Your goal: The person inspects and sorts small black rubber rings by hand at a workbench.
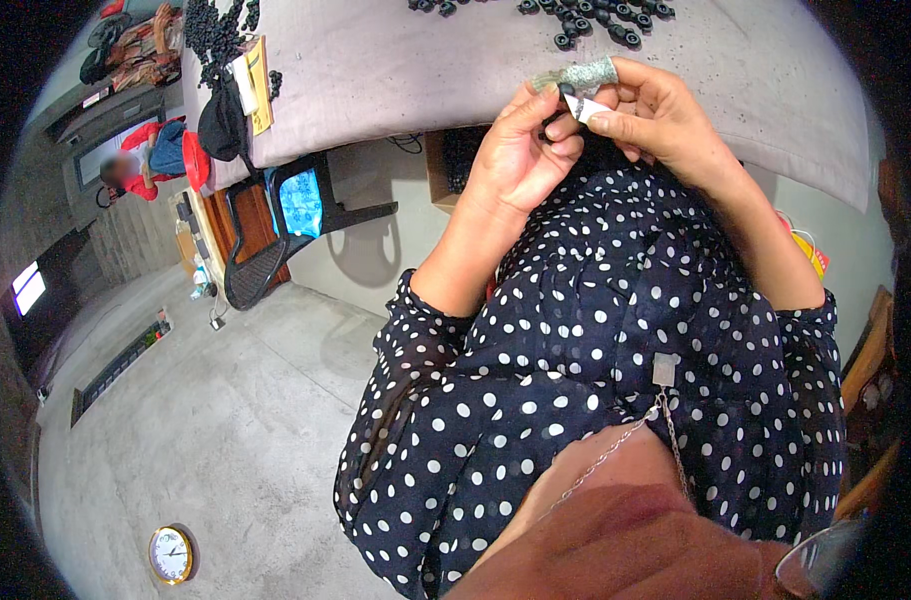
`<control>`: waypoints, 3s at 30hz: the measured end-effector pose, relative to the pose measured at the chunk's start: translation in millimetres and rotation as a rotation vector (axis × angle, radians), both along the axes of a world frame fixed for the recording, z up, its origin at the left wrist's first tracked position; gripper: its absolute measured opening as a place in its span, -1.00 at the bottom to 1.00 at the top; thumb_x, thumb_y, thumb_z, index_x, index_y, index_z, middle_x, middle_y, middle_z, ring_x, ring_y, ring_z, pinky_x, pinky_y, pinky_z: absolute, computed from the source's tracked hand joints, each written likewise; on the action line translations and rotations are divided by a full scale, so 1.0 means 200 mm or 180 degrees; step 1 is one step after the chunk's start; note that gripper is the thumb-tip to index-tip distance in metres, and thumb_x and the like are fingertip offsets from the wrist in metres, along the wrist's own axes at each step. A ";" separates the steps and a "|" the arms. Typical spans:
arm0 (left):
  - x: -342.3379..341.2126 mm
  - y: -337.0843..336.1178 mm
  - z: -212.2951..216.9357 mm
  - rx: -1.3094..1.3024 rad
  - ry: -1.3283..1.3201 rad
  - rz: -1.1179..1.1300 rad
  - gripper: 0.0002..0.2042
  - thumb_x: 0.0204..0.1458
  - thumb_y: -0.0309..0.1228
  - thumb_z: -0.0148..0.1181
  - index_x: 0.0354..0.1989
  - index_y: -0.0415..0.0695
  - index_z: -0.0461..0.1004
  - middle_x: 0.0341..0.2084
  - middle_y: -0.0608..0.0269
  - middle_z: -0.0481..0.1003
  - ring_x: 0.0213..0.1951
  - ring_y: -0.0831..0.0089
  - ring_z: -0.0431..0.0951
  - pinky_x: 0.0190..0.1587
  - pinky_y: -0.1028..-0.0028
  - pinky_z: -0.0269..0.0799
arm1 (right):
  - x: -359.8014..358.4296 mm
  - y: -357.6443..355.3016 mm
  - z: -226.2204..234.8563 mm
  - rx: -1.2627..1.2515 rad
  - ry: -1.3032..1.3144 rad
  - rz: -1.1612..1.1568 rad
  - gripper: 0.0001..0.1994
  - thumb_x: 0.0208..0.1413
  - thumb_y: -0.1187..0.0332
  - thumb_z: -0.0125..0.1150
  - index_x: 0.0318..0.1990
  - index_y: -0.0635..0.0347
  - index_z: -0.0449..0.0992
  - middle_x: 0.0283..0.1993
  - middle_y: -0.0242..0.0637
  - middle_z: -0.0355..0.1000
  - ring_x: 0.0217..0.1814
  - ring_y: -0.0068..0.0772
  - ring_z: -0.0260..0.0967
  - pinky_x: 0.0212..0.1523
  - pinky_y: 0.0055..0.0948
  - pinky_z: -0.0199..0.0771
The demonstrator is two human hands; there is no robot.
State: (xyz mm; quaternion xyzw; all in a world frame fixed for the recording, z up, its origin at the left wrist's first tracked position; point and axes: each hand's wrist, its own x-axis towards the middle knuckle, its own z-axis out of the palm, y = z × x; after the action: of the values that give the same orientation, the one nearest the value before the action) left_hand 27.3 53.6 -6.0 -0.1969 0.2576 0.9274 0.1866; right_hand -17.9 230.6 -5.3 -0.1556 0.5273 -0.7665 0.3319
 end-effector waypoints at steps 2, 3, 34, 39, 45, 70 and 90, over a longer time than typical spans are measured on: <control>0.00 0.01 0.02 0.0050 -0.0009 -0.0060 -0.84 0.08 -0.41 0.08 -0.19 -0.14 0.34 -0.42 0.36 0.38 -0.54 0.68 0.26 -0.52 0.67 0.23 | -0.01 0.01 -0.03 0.0087 -0.0011 0.0031 -0.70 0.04 0.25 0.19 -0.09 0.16 0.45 -0.42 -0.52 0.43 -0.60 -0.84 0.18 -0.66 -0.80 0.08; 0.00 0.01 0.02 0.0101 -0.0020 -0.0120 -0.83 0.08 -0.41 0.07 -0.17 -0.13 0.34 -0.41 0.34 0.39 -0.54 0.68 0.26 -0.51 0.67 0.24 | -0.02 0.01 -0.05 0.0174 -0.0024 0.0064 -0.71 0.04 0.24 0.19 -0.11 0.16 0.46 -0.43 -0.53 0.43 -0.62 -0.84 0.16 -0.68 -0.79 0.06; 0.04 0.00 0.01 -0.0195 0.0163 -0.0038 -0.94 0.06 -0.47 0.10 -0.30 -0.08 0.40 -0.49 0.43 0.37 -0.51 0.68 0.27 -0.52 0.69 0.22 | -0.03 0.02 -0.03 0.0050 -0.0174 0.0504 -0.71 0.00 0.24 0.20 -0.14 0.17 0.49 -0.58 -0.58 0.33 -0.72 -0.82 0.13 -0.77 -0.80 0.01; 0.04 0.01 0.01 -0.0112 0.0116 -0.0010 -0.93 0.06 -0.46 0.10 -0.29 -0.08 0.38 -0.50 0.43 0.35 -0.52 0.67 0.27 -0.52 0.68 0.22 | -0.04 0.03 -0.05 -0.0032 -0.0142 0.0561 -0.72 0.02 0.24 0.19 -0.14 0.18 0.50 -0.60 -0.59 0.29 -0.72 -0.82 0.12 -0.78 -0.79 0.01; 0.04 0.02 0.03 0.0044 -0.0081 0.0040 -0.92 0.10 -0.43 0.04 -0.25 -0.09 0.34 -0.47 0.37 0.37 -0.53 0.67 0.28 -0.52 0.66 0.23 | -0.02 0.02 -0.01 0.0406 0.0045 0.0383 -0.72 0.03 0.23 0.18 -0.15 0.18 0.49 -0.58 -0.59 0.29 -0.69 -0.81 0.13 -0.73 -0.77 0.02; 0.07 0.03 0.01 -0.0053 -0.0096 0.0140 -0.88 0.09 -0.43 0.04 -0.21 -0.12 0.34 -0.44 0.34 0.41 -0.54 0.69 0.28 -0.52 0.66 0.25 | 0.00 0.00 0.01 0.0206 0.0037 0.0337 -0.68 0.04 0.29 0.17 -0.06 0.23 0.45 -0.50 -0.51 0.35 -0.63 -0.79 0.12 -0.65 -0.76 0.09; 0.05 0.00 -0.01 -0.0700 0.0439 0.0138 -0.88 0.01 -0.49 0.17 -0.28 -0.08 0.39 -0.55 0.44 0.34 -0.58 0.68 0.24 -0.55 0.69 0.18 | -0.03 0.02 -0.03 0.0053 -0.0135 0.0571 -0.72 0.01 0.27 0.19 -0.15 0.19 0.48 -0.58 -0.58 0.30 -0.72 -0.81 0.15 -0.78 -0.79 0.01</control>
State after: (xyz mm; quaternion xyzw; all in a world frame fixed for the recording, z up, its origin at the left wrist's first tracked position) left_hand 38.2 52.6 -7.2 -0.1575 0.3656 0.9087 0.1256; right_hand -23.8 235.4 -10.4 -0.1831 0.5105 -0.7324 0.4115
